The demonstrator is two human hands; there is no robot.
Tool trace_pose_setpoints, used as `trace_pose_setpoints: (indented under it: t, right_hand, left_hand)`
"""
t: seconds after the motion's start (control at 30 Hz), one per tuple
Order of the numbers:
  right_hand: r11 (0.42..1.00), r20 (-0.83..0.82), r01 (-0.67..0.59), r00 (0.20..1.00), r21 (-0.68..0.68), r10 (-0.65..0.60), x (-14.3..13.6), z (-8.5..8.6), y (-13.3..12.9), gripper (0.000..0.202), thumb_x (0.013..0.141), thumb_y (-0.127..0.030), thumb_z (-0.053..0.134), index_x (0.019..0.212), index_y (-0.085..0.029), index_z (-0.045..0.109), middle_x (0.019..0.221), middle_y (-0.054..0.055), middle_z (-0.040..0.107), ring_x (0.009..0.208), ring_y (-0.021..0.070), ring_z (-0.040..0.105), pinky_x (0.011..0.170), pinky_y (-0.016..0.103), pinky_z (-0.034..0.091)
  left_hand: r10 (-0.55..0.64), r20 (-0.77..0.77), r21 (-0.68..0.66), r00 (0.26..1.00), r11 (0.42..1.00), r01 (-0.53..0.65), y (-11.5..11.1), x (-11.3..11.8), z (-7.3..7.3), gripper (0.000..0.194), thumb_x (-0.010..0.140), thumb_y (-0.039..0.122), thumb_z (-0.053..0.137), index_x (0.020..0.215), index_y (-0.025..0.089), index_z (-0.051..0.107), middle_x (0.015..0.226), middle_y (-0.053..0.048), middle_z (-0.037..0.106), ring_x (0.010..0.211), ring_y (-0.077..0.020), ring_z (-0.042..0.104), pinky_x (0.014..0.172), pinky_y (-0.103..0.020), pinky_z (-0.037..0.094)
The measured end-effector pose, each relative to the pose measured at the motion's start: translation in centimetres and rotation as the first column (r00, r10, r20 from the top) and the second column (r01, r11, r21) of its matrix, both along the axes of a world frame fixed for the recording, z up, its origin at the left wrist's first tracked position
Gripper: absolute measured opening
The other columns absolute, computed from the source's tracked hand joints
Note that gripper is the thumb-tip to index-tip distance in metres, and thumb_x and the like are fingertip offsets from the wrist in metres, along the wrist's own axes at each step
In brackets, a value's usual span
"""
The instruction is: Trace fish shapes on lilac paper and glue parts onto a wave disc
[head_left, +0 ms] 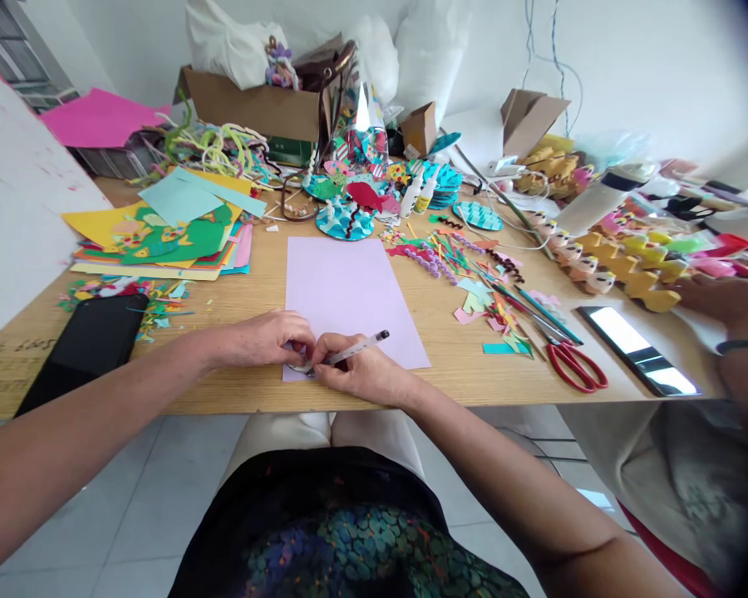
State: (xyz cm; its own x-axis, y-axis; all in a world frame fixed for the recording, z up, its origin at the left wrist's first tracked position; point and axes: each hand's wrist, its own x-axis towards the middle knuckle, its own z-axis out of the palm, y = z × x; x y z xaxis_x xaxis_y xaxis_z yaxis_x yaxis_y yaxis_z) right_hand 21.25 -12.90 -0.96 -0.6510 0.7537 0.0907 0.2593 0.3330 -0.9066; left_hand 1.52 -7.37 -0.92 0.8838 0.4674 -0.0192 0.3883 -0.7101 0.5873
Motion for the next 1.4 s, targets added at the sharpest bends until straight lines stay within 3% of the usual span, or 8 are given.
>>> trace_pose_setpoints:
  t: [0.33, 1.0, 1.4]
  right_hand:
    - [1.0, 0.031, -0.013, 0.999, 0.028, 0.012, -0.2, -0.4, 0.2, 0.006, 0.074, -0.012, 0.05, 0.076, -0.016, 0.054, 0.069, -0.002, 0.055, 0.059, 0.0079, 0.045, 0.055, 0.02, 0.037]
    - [0.998, 0.075, -0.01, 0.997, 0.06, 0.005, -1.4, 0.6, 0.1, 0.009, 0.074, -0.008, 0.049, 0.074, -0.016, 0.053, 0.068, -0.003, 0.054, 0.057, 0.0064, 0.045, 0.056, 0.019, 0.037]
    - [0.994, 0.106, 0.024, 0.994, 0.107, -0.035, -2.0, 0.1, 0.1, 0.007, 0.076, -0.011, 0.051, 0.079, -0.016, 0.055, 0.071, -0.001, 0.057, 0.062, 0.0078, 0.049, 0.061, 0.02, 0.039]
  left_hand:
    - [-0.004, 0.01, 0.018, 1.0, 1.0, 0.004, 0.0, 0.0, -0.1, 0.008, 0.077, 0.019, 0.06, 0.069, 0.018, 0.06, 0.065, 0.002, 0.052, 0.068, -0.0129, 0.047, 0.065, -0.024, 0.035]
    - [-0.052, 0.082, -0.049, 0.995, 0.997, 0.056, 0.4, -0.1, -0.5, 0.017, 0.08, 0.015, 0.051, 0.064, 0.018, 0.058, 0.067, 0.0, 0.056, 0.069, -0.0139, 0.049, 0.067, -0.025, 0.037]
    - [-0.074, 0.083, -0.071, 0.994, 0.994, 0.08, 0.4, 0.1, 0.2, 0.023, 0.081, 0.011, 0.044, 0.06, 0.018, 0.051, 0.067, -0.001, 0.055, 0.069, -0.0134, 0.049, 0.066, -0.024, 0.039]
